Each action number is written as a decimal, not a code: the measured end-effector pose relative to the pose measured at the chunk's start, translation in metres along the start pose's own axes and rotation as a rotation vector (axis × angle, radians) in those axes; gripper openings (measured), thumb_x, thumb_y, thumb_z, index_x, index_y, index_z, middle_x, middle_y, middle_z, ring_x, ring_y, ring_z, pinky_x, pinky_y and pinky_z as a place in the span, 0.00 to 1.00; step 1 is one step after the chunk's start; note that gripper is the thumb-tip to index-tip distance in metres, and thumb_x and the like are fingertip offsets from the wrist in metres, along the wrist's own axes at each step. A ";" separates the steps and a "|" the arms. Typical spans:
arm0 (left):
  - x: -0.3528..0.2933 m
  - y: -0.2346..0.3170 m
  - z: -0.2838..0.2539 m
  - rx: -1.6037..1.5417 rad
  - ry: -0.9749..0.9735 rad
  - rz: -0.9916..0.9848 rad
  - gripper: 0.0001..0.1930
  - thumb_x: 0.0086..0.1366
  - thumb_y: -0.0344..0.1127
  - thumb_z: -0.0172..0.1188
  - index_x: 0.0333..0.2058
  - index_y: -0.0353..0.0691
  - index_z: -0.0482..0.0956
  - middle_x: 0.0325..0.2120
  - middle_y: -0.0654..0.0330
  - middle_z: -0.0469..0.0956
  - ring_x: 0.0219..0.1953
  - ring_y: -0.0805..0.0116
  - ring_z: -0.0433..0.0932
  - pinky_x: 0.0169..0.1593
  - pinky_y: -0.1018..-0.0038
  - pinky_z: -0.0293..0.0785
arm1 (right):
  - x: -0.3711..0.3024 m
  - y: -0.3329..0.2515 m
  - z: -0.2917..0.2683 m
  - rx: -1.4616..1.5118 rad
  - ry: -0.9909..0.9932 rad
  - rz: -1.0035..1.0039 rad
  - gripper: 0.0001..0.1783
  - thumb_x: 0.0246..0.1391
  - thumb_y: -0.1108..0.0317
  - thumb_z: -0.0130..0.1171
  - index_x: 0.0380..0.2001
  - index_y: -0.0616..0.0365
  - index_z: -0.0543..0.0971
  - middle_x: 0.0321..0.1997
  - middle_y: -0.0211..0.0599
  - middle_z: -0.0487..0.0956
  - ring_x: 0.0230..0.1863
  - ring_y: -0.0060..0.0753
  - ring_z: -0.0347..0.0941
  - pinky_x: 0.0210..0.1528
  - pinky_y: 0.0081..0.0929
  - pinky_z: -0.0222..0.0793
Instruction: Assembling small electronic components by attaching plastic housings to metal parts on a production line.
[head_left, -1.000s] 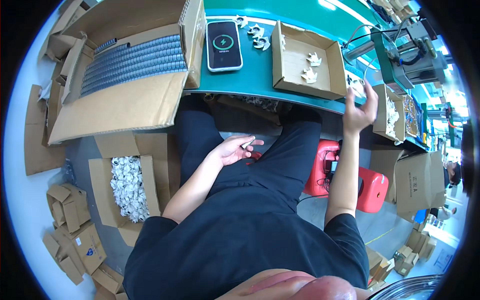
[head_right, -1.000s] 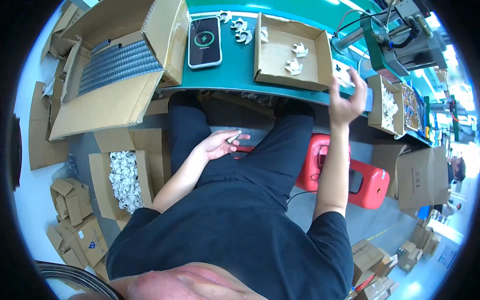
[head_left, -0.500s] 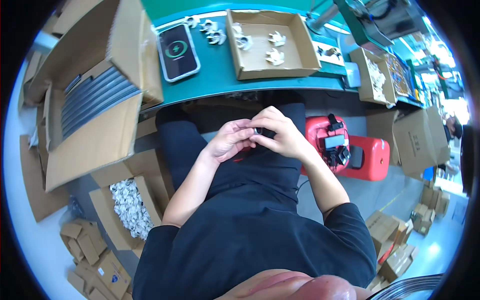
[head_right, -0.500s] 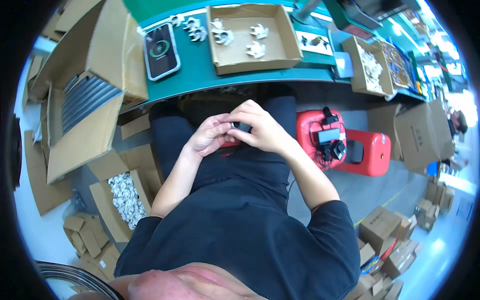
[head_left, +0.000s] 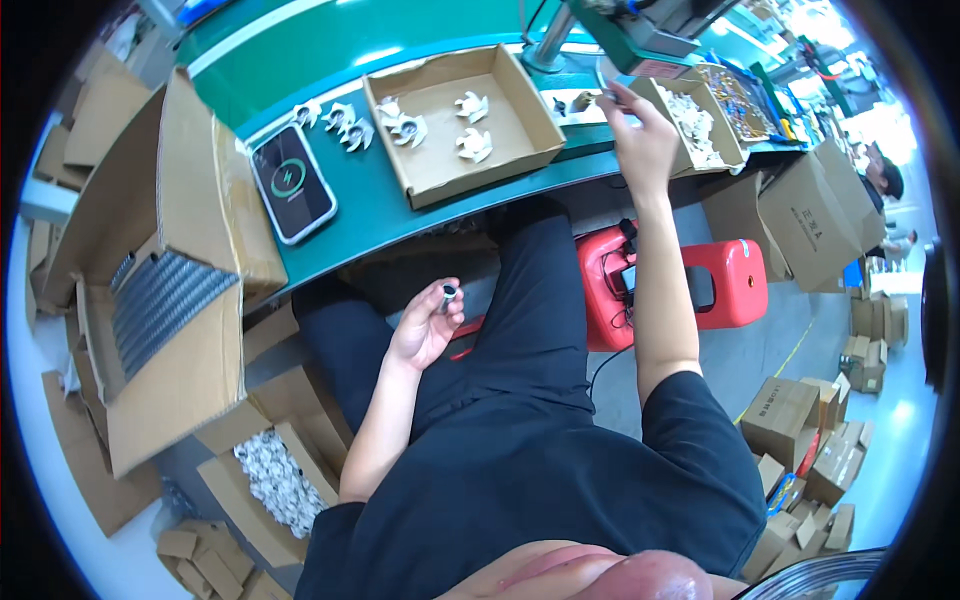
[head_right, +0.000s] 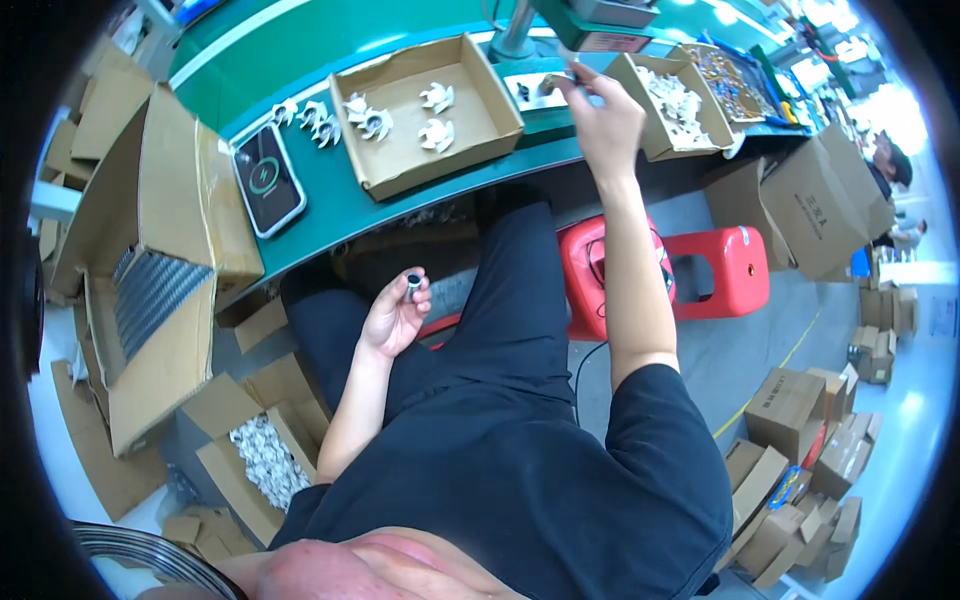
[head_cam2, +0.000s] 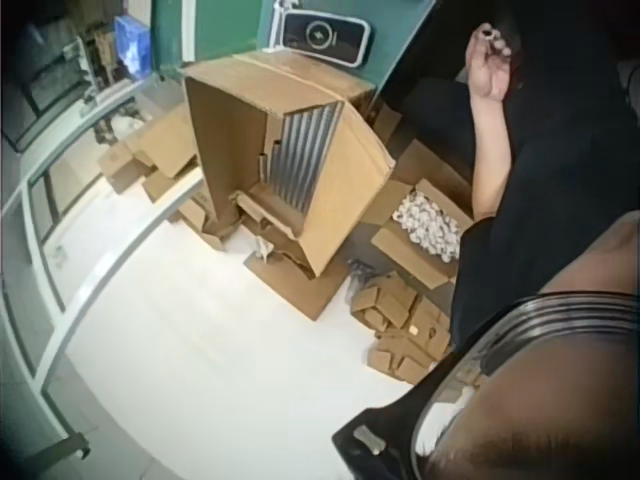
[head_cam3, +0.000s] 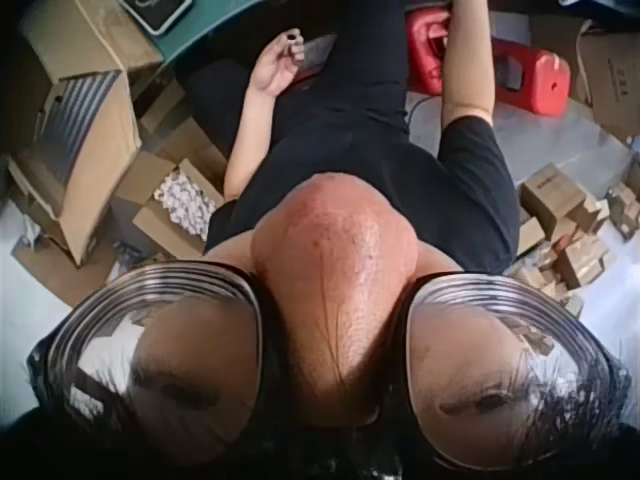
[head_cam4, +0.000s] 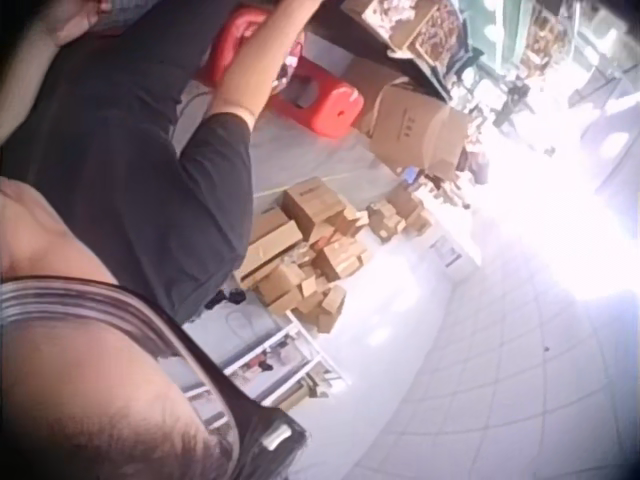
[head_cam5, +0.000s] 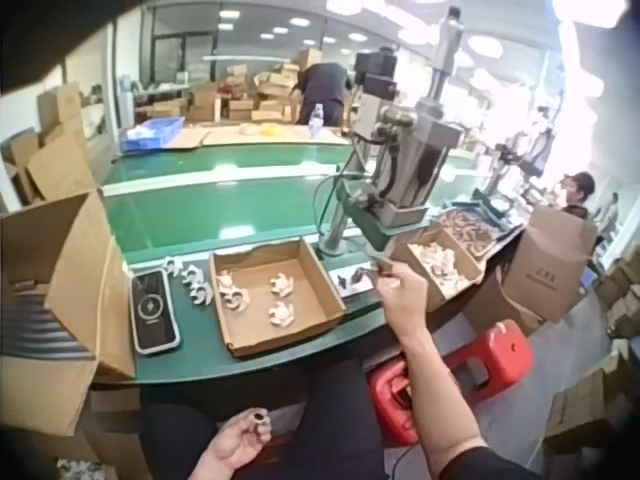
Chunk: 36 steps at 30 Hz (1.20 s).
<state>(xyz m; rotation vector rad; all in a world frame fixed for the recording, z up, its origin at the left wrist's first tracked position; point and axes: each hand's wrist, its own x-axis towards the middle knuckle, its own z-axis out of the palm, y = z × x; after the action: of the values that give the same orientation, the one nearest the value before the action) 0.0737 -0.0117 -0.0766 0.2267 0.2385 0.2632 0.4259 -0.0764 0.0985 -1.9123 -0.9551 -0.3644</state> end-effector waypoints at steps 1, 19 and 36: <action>-0.001 -0.003 -0.007 -0.004 0.045 0.002 0.16 0.72 0.37 0.59 0.53 0.34 0.76 0.39 0.58 0.78 0.38 0.73 0.75 0.42 0.77 0.76 | 0.008 0.011 0.002 -0.012 0.022 0.002 0.11 0.57 0.69 0.65 0.40 0.64 0.86 0.41 0.41 0.87 0.42 0.28 0.83 0.49 0.26 0.75; -0.003 -0.018 -0.066 -0.020 0.328 -0.058 0.12 0.72 0.37 0.59 0.48 0.37 0.77 0.36 0.60 0.79 0.33 0.74 0.77 0.40 0.76 0.77 | 0.029 0.044 -0.008 -0.242 -0.210 -0.326 0.18 0.62 0.69 0.53 0.54 0.63 0.79 0.50 0.45 0.84 0.56 0.40 0.79 0.58 0.35 0.72; 0.005 -0.023 -0.079 0.174 0.362 -0.023 0.10 0.71 0.35 0.60 0.47 0.38 0.78 0.38 0.60 0.80 0.34 0.76 0.78 0.41 0.75 0.79 | 0.123 0.204 -0.061 -0.500 -0.402 0.346 0.21 0.55 0.56 0.67 0.47 0.58 0.84 0.38 0.41 0.86 0.39 0.31 0.82 0.43 0.29 0.75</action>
<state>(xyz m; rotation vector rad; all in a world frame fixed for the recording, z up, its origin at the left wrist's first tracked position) 0.0627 -0.0167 -0.1578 0.3485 0.6239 0.2601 0.6668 -0.1230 0.0778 -2.6285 -0.8058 -0.0047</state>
